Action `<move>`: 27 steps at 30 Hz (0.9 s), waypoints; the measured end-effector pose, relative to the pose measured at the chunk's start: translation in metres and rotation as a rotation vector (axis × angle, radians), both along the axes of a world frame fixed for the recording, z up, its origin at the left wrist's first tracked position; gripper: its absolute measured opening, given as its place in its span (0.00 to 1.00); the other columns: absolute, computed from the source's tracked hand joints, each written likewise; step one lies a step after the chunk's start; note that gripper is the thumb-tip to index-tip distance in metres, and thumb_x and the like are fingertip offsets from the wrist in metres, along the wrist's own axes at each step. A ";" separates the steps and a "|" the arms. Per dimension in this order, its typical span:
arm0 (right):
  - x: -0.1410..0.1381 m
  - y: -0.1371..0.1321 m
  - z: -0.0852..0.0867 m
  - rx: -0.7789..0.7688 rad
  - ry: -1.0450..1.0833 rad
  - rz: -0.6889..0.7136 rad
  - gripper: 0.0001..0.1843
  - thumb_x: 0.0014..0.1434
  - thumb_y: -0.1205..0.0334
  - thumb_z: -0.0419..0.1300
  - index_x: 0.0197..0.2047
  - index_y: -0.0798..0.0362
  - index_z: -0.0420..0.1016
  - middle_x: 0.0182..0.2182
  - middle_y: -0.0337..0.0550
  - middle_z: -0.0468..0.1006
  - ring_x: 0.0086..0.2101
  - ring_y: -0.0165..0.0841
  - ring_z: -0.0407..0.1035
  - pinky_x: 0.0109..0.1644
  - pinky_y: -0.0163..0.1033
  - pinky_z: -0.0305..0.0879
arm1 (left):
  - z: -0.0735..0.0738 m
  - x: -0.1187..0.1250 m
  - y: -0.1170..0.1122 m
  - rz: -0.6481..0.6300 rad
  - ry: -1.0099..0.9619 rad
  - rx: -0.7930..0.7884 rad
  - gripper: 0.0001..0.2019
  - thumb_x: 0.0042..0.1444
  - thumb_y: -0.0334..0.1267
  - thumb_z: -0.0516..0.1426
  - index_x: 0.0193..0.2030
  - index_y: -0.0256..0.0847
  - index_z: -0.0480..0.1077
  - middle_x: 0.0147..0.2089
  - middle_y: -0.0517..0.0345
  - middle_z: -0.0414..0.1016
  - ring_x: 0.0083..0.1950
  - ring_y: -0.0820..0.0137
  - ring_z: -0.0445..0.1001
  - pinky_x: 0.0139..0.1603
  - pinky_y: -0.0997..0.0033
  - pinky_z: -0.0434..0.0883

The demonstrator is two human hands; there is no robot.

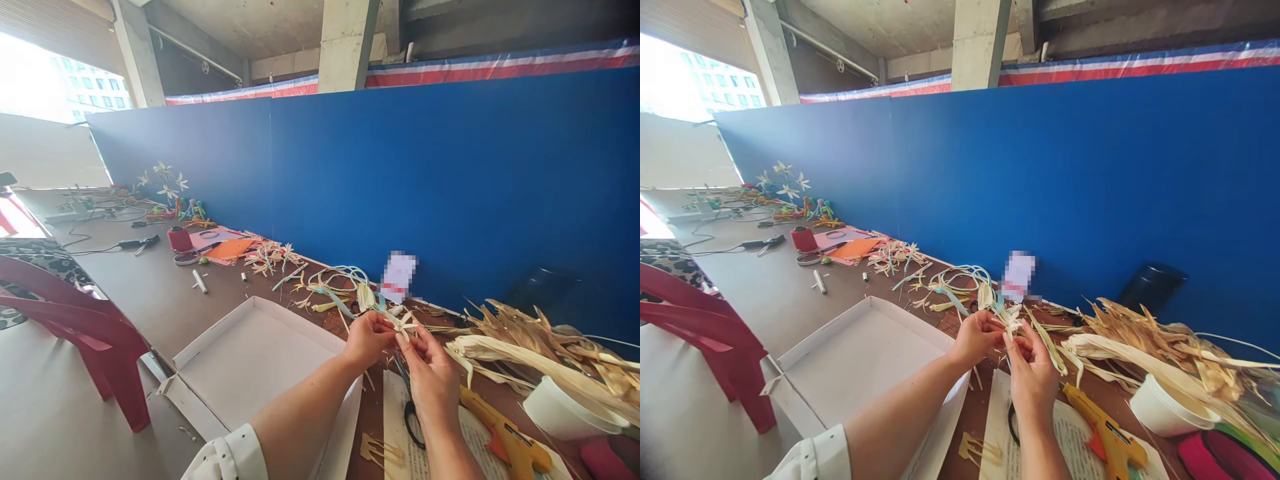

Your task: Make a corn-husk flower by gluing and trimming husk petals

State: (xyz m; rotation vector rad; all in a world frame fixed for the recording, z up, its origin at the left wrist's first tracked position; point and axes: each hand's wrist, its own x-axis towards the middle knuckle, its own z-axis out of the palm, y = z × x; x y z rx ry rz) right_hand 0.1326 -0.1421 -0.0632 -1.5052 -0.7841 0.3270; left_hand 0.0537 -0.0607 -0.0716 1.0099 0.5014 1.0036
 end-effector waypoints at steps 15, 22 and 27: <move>-0.002 0.006 -0.015 -0.239 -0.154 0.144 0.24 0.40 0.41 0.62 0.33 0.51 0.78 0.29 0.48 0.81 0.31 0.44 0.74 0.36 0.45 0.66 | 0.011 -0.010 -0.001 0.398 0.209 0.263 0.03 0.48 0.33 0.61 0.31 0.39 0.74 0.32 0.59 0.77 0.33 0.73 0.73 0.38 0.75 0.70; -0.005 0.010 -0.026 -0.389 -0.447 0.297 0.12 0.48 0.50 0.56 0.31 0.47 0.77 0.28 0.44 0.80 0.32 0.44 0.75 0.34 0.43 0.64 | 0.009 -0.013 -0.004 0.454 0.295 0.424 0.04 0.51 0.36 0.60 0.34 0.42 0.76 0.34 0.59 0.78 0.34 0.71 0.73 0.40 0.73 0.70; -0.007 0.013 -0.032 -0.515 -0.716 0.322 0.10 0.51 0.56 0.53 0.26 0.46 0.75 0.24 0.46 0.78 0.27 0.44 0.73 0.27 0.42 0.58 | 0.013 -0.015 -0.007 0.468 0.323 0.482 0.04 0.51 0.35 0.60 0.33 0.43 0.76 0.35 0.58 0.79 0.35 0.70 0.74 0.42 0.71 0.70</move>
